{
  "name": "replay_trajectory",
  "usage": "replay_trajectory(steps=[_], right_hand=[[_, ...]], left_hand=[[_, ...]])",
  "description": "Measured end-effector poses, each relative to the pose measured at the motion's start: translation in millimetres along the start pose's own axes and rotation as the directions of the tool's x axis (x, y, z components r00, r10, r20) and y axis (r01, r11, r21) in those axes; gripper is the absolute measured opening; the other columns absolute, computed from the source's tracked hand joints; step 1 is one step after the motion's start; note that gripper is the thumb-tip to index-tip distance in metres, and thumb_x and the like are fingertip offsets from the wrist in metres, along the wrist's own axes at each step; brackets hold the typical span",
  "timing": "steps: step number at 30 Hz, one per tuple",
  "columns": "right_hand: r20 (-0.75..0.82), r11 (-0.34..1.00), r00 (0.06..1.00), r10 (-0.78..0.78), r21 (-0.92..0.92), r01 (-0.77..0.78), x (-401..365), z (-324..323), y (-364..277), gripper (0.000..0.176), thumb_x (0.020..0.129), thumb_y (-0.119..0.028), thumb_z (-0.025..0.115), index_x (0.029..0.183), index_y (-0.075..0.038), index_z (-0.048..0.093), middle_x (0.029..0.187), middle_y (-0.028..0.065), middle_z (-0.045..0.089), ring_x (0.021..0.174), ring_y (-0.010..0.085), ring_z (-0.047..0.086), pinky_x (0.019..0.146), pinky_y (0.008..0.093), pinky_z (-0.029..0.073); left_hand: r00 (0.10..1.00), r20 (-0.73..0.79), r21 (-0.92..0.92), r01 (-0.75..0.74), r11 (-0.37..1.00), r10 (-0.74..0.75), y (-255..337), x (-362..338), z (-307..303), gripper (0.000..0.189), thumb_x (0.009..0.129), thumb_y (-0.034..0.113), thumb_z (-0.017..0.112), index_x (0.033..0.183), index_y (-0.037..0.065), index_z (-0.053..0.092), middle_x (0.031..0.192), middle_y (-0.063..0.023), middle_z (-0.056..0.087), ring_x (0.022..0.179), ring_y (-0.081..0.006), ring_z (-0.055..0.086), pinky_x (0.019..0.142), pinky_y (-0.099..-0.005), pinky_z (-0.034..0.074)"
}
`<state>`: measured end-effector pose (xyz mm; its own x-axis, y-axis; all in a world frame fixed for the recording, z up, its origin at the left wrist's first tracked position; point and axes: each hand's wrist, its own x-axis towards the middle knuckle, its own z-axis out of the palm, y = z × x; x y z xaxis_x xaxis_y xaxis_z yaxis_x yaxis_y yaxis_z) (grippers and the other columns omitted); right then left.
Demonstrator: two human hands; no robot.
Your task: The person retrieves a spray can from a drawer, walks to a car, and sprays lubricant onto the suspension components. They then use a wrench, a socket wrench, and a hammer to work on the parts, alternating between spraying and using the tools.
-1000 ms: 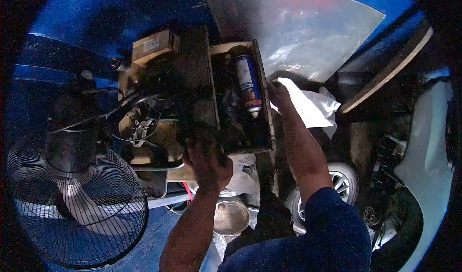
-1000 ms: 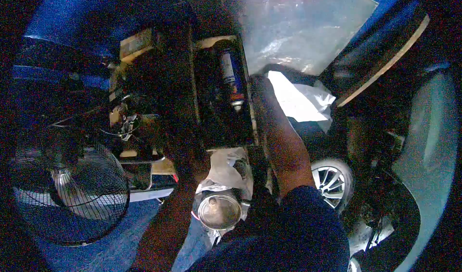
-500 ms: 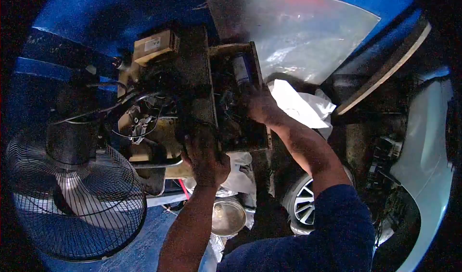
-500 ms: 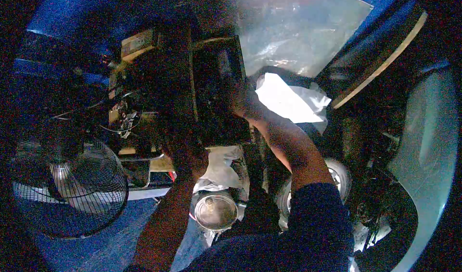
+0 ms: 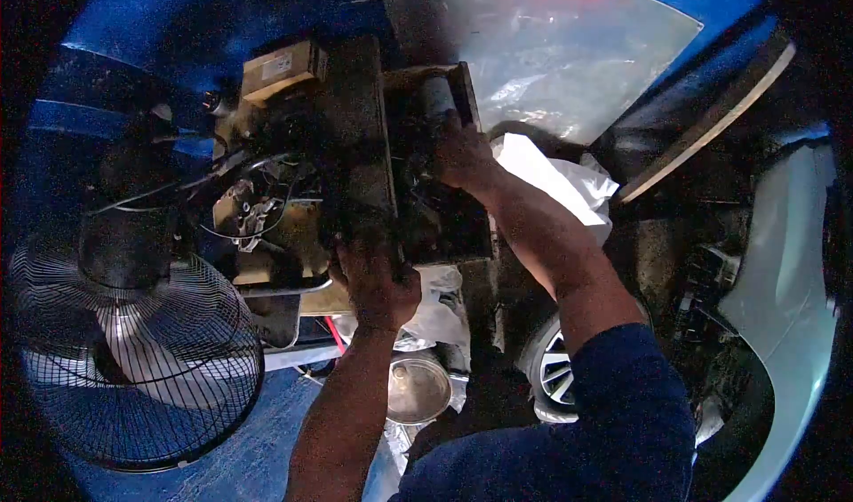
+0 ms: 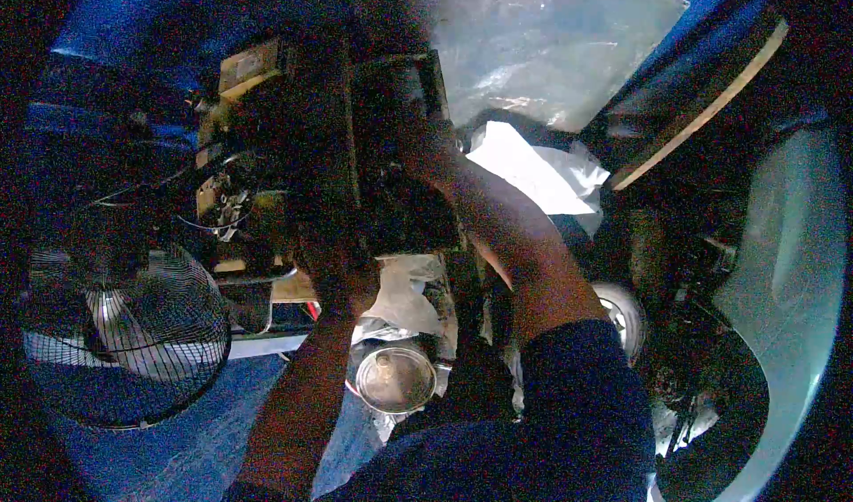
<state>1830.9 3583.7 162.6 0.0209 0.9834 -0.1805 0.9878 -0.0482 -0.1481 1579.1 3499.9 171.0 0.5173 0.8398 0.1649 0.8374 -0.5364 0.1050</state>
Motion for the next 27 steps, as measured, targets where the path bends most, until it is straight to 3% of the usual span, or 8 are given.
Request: replay_trajectory(steps=[4,12,16,18,19,21,25,27], right_hand=[[0.146,0.947,0.983,-0.11,-0.284,0.148,16.5,-1.4,2.2,0.044,0.085,-0.045,0.056,0.102,-0.006,0.069,0.114,0.0178,0.06,0.104,0.0308,0.057,0.082,0.0425,0.052],[-0.229,0.986,0.972,0.042,0.17,-0.002,14.8,22.2,-4.0,0.045,0.087,-0.036,0.06,0.122,-0.008,0.056,0.121,0.0157,0.056,0.113,0.0267,0.053,0.09,0.0374,0.047],[-0.083,1.0,0.997,0.006,0.016,-0.004,17.4,9.7,2.9,0.044,0.091,-0.032,0.058,0.126,-0.007,0.05,0.124,0.0159,0.054,0.113,0.028,0.052,0.092,0.0364,0.044],[0.071,0.637,0.995,0.076,0.764,-0.103,52.4,75.0,30.9,0.055,0.085,-0.031,0.067,0.129,-0.005,0.045,0.121,0.017,0.055,0.113,0.0288,0.051,0.091,0.0373,0.044],[0.063,0.639,0.995,0.075,0.763,-0.096,64.3,107.5,32.8,0.055,0.085,-0.031,0.067,0.129,-0.005,0.045,0.121,0.017,0.055,0.113,0.0288,0.051,0.091,0.0373,0.044],[-0.156,0.03,0.977,0.144,0.988,0.153,85.8,150.0,30.3,0.062,0.081,-0.028,0.072,0.13,-0.004,0.041,0.122,0.0176,0.054,0.11,0.0279,0.052,0.092,0.0352,0.044],[0.243,0.6,0.905,0.35,0.684,-0.415,55.9,57.1,-3.7,0.044,0.087,-0.016,0.065,0.123,0.0,0.045,0.117,0.0148,0.056,0.106,0.0237,0.053,0.088,0.0337,0.044],[-0.074,0.296,0.913,0.4,0.954,-0.052,62.2,89.9,13.0,0.042,0.09,-0.012,0.059,0.126,0.002,0.043,0.115,0.0143,0.057,0.1,0.0259,0.057,0.084,0.0355,0.048]], left_hand=[[0.997,0.077,0.037,-0.034,0.999,0.031,-11.5,-9.7,25.6,0.075,0.07,0.028,0.063,0.137,0.007,0.04,0.141,-0.0258,0.032,0.135,-0.0504,0.02,0.104,-0.0687,0.012],[0.99,0.138,-0.063,0.015,0.998,-0.006,-16.7,-11.1,31.6,0.08,0.07,0.029,0.062,0.142,0.008,0.034,0.145,-0.0249,0.028,0.138,-0.0473,0.015,0.104,-0.0691,0.012],[0.988,0.13,0.009,0.077,0.997,-0.077,-1.9,0.6,8.4,0.081,0.071,0.03,0.062,0.143,0.008,0.034,0.149,-0.0231,0.024,0.141,-0.0446,0.011,0.105,-0.0683,0.01],[0.989,0.123,0.019,0.083,0.996,-0.085,3.0,3.6,0.8,0.081,0.071,0.031,0.062,0.143,0.007,0.033,0.149,-0.0227,0.023,0.141,-0.0445,0.011,0.105,-0.0682,0.01],[0.988,0.121,0.034,0.089,0.995,-0.092,5.0,4.9,-3.1,0.081,0.072,0.032,0.062,0.143,0.007,0.033,0.15,-0.0224,0.023,0.141,-0.0444,0.011,0.105,-0.068,0.009],[0.99,0.106,-0.001,0.09,0.996,-0.089,7.0,7.3,-12.6,0.079,0.072,0.032,0.061,0.143,0.007,0.034,0.149,-0.0227,0.024,0.14,-0.045,0.011,0.105,-0.0679,0.01],[0.996,0.056,-0.007,0.065,0.998,-0.065,7.3,7.7,-12.2,0.075,0.074,0.033,0.06,0.14,0.007,0.038,0.147,-0.0231,0.026,0.139,-0.0456,0.013,0.104,-0.0681,0.011],[0.999,0.033,0.015,0.036,0.999,-0.036,4.5,5.8,-5.6,0.072,0.075,0.033,0.06,0.138,0.007,0.04,0.146,-0.0231,0.028,0.139,-0.0457,0.014,0.104,-0.0686,0.012]])
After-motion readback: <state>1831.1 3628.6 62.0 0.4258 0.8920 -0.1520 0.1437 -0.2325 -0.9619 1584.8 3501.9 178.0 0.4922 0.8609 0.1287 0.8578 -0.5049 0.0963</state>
